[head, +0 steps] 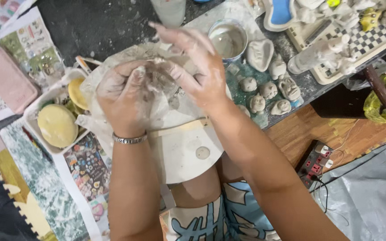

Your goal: The person shapes small pieces of clay into figurines using their hands and wooden tools. They repeatedly roll, pinch, and smooth the clay on a rotating board, occasionally using a wooden stick to refine details. Finished figurines are placed on a nearby tray.

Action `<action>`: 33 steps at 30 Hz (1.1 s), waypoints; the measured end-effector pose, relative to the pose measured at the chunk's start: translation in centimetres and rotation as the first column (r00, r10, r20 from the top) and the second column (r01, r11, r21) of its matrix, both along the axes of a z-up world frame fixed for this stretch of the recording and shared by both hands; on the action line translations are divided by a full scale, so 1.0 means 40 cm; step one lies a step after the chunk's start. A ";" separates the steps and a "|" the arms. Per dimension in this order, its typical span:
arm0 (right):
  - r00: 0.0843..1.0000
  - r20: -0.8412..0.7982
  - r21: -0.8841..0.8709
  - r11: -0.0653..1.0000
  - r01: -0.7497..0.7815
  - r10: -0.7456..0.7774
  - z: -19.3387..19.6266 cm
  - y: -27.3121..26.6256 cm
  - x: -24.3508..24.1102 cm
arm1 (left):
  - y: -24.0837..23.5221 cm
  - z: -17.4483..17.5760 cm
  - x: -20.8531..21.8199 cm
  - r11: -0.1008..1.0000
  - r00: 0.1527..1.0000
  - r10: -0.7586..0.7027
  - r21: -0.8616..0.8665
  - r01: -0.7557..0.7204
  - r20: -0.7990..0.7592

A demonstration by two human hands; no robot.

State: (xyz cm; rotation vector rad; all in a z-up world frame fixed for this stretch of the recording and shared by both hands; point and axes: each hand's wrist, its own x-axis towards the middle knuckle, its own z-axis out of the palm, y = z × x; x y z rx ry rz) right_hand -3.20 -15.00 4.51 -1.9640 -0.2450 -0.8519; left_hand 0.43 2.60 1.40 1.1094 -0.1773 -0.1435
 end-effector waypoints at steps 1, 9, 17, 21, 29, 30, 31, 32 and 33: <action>0.999 -0.024 0.051 0.998 -0.021 0.022 -0.013 -0.005 0.002 | 0.001 -0.001 0.009 0.999 0.998 0.002 0.043 -0.005 0.055; 0.991 -0.098 -0.007 0.996 -0.087 0.086 -0.070 -0.005 -0.002 | 0.005 -0.020 0.019 0.997 0.995 0.013 0.070 -0.020 0.097; 0.990 -0.048 -0.083 0.988 -0.134 0.130 -0.076 -0.011 -0.004 | 0.004 -0.029 0.022 0.995 0.990 0.017 0.092 -0.031 0.141; 0.985 -0.035 -0.062 0.983 -0.174 0.172 -0.075 -0.007 -0.003 | 0.004 -0.025 0.024 0.994 0.975 0.024 0.097 -0.046 0.220; 0.990 0.006 -0.096 0.986 -0.137 0.138 -0.062 -0.002 -0.006 | -0.004 -0.009 0.013 0.998 0.999 0.040 0.045 -0.039 -0.027; 0.991 0.006 -0.110 0.985 -0.136 0.137 -0.060 -0.001 -0.007 | -0.005 -0.010 0.012 0.996 0.998 0.056 0.074 -0.053 -0.032; 0.990 0.010 -0.109 0.985 -0.136 0.138 -0.057 0.000 -0.008 | -0.004 -0.012 0.014 0.996 0.999 0.037 0.083 -0.040 0.038; 0.990 0.013 -0.109 0.985 -0.135 0.137 -0.055 0.001 -0.009 | -0.005 -0.015 0.017 0.996 0.994 0.016 0.091 -0.026 0.106; 0.990 0.017 -0.110 0.985 -0.134 0.137 -0.053 0.001 -0.010 | -0.004 -0.017 0.019 0.995 0.985 -0.006 0.100 -0.011 0.173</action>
